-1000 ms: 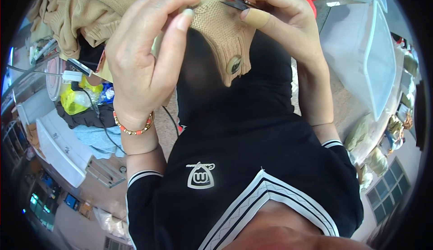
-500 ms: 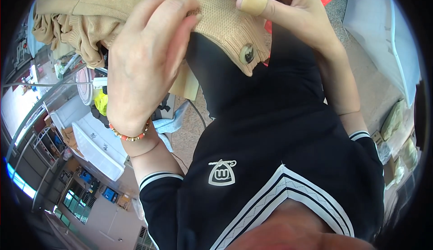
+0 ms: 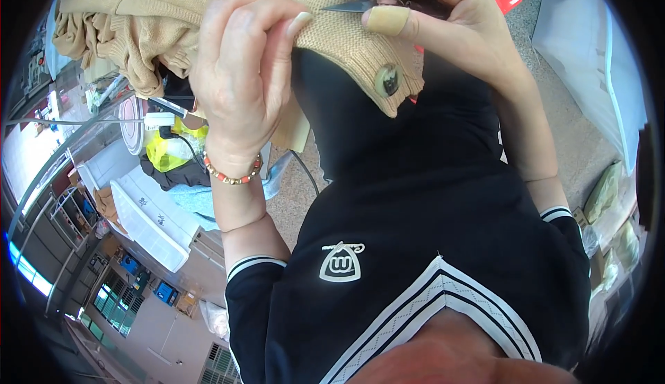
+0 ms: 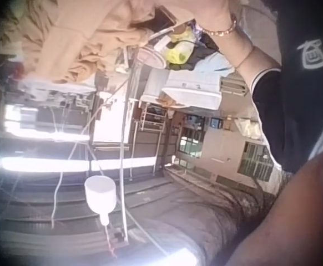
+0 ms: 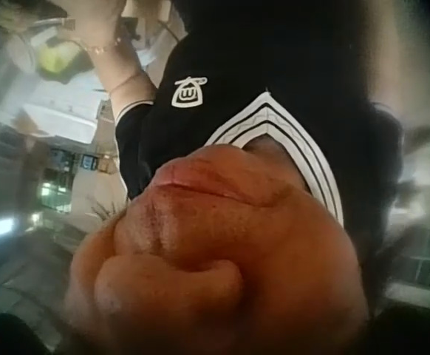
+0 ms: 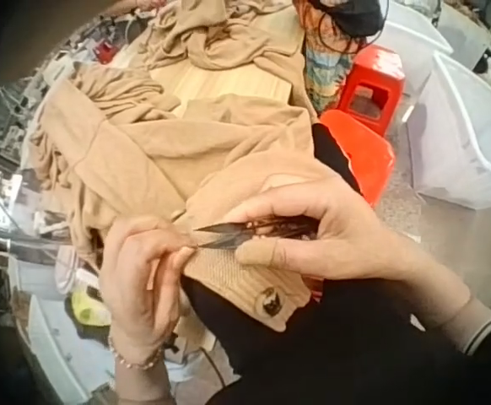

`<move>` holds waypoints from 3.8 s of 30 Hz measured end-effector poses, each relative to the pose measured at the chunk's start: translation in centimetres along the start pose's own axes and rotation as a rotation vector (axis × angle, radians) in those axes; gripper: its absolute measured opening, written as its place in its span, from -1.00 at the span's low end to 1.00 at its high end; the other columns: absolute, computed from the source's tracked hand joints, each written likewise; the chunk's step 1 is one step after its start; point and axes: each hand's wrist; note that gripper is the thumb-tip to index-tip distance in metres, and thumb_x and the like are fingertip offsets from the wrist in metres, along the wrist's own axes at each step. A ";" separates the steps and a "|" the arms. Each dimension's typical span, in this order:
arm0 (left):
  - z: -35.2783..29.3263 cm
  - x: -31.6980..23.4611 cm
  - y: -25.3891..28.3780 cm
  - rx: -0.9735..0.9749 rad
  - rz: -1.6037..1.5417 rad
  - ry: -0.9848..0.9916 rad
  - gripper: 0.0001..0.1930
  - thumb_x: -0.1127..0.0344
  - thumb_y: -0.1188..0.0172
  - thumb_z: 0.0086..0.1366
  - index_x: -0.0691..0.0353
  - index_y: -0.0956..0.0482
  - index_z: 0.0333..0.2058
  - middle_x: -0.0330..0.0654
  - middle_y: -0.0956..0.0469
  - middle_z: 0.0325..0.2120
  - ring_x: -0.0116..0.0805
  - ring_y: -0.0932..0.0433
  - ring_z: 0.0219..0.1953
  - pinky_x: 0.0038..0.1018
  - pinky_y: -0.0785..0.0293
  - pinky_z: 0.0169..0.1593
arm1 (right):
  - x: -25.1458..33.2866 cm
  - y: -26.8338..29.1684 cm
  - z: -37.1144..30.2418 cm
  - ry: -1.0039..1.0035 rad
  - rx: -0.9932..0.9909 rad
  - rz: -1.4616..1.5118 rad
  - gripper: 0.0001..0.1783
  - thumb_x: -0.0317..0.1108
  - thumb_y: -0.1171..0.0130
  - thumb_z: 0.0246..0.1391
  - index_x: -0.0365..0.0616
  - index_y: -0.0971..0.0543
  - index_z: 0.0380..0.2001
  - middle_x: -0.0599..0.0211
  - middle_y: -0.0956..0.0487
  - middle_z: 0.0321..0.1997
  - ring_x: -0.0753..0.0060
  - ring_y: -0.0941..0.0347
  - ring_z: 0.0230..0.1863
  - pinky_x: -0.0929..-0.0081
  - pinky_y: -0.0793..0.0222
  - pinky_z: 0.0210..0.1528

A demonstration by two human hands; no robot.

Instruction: Trimming loose threads from knitted sweaters using small scissors.

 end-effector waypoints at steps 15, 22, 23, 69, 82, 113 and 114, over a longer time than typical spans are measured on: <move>-1.6 -0.1 -1.1 -0.148 -0.429 0.386 -0.90 0.51 -0.07 0.44 0.38 -0.50 -0.14 -0.16 -0.55 -0.18 -0.51 -0.51 -0.15 -0.60 -0.43 -0.01 | 6.2 0.3 5.2 -0.892 0.302 -0.337 -0.68 -0.40 -0.41 0.04 -0.21 -0.68 -0.10 0.25 -0.66 -0.21 0.43 -0.55 -0.14 0.54 -0.43 -0.09; -0.2 0.1 0.2 -0.029 -0.610 0.517 -0.90 0.45 -0.12 0.43 0.34 -0.53 -0.15 -0.31 -0.54 -0.33 -0.66 -0.42 -0.34 -0.71 -0.32 -0.24 | 1.6 0.3 3.5 -0.171 0.174 -0.090 -0.66 -0.39 -0.39 0.05 -0.27 -0.66 -0.09 0.18 -0.69 -0.12 0.32 -0.58 -0.10 0.45 -0.47 -0.05; -0.3 0.3 0.4 0.024 -0.640 0.541 -0.86 0.45 -0.09 0.45 0.35 -0.51 -0.09 -0.27 -0.57 -0.24 -0.64 -0.44 -0.25 -0.70 -0.34 -0.14 | 1.5 0.3 3.6 -0.186 0.182 -0.097 -0.67 -0.39 -0.39 0.05 -0.27 -0.66 -0.10 0.17 -0.69 -0.12 0.30 -0.58 -0.10 0.44 -0.47 -0.04; -1.4 -1.8 0.7 0.156 -0.131 0.019 -0.75 0.41 -0.28 0.25 0.35 -0.60 -0.11 0.04 -0.59 -0.05 -0.04 -0.53 0.11 -0.21 -0.38 0.24 | 4.5 1.8 -4.2 -0.467 -0.015 0.328 -0.63 -0.45 -0.33 0.14 -0.23 -0.61 0.04 0.43 -0.65 -0.14 0.69 -0.49 -0.15 0.67 -0.41 -0.06; -3.2 -2.6 0.3 -0.276 -0.379 0.276 -0.71 0.40 -0.38 0.15 0.34 -0.62 -0.15 -0.04 -0.63 -0.18 -0.21 -0.59 -0.10 -0.39 -0.45 0.05 | 7.8 0.1 -0.3 -1.204 -0.118 0.329 -0.66 -0.44 -0.26 0.21 -0.27 -0.58 0.05 0.47 -0.58 -0.43 0.74 -0.40 -0.56 0.70 -0.32 -0.53; -2.2 -4.3 0.4 -0.149 0.006 0.115 -0.74 0.52 -0.46 0.03 0.29 -0.72 -0.24 -0.14 -0.69 -0.34 -0.33 -0.65 -0.33 -0.51 -0.55 -0.24 | 8.1 0.4 1.6 -0.654 0.108 -0.340 -0.62 -0.43 -0.42 0.01 -0.19 -0.67 -0.05 0.41 -0.52 -0.39 0.53 -0.40 -0.33 0.56 -0.28 -0.26; -2.3 -4.3 0.3 -0.160 -0.008 0.142 -0.76 0.52 -0.44 0.05 0.30 -0.72 -0.25 -0.14 -0.69 -0.35 -0.33 -0.64 -0.34 -0.51 -0.55 -0.24 | 8.1 0.5 1.5 -0.661 0.108 -0.355 -0.62 -0.43 -0.42 0.01 -0.19 -0.67 -0.05 0.41 -0.51 -0.38 0.54 -0.40 -0.34 0.57 -0.28 -0.27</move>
Point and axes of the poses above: each hand's wrist, its own z-axis towards the middle knuckle, its own y-axis out of the back of the hand, x = y × z
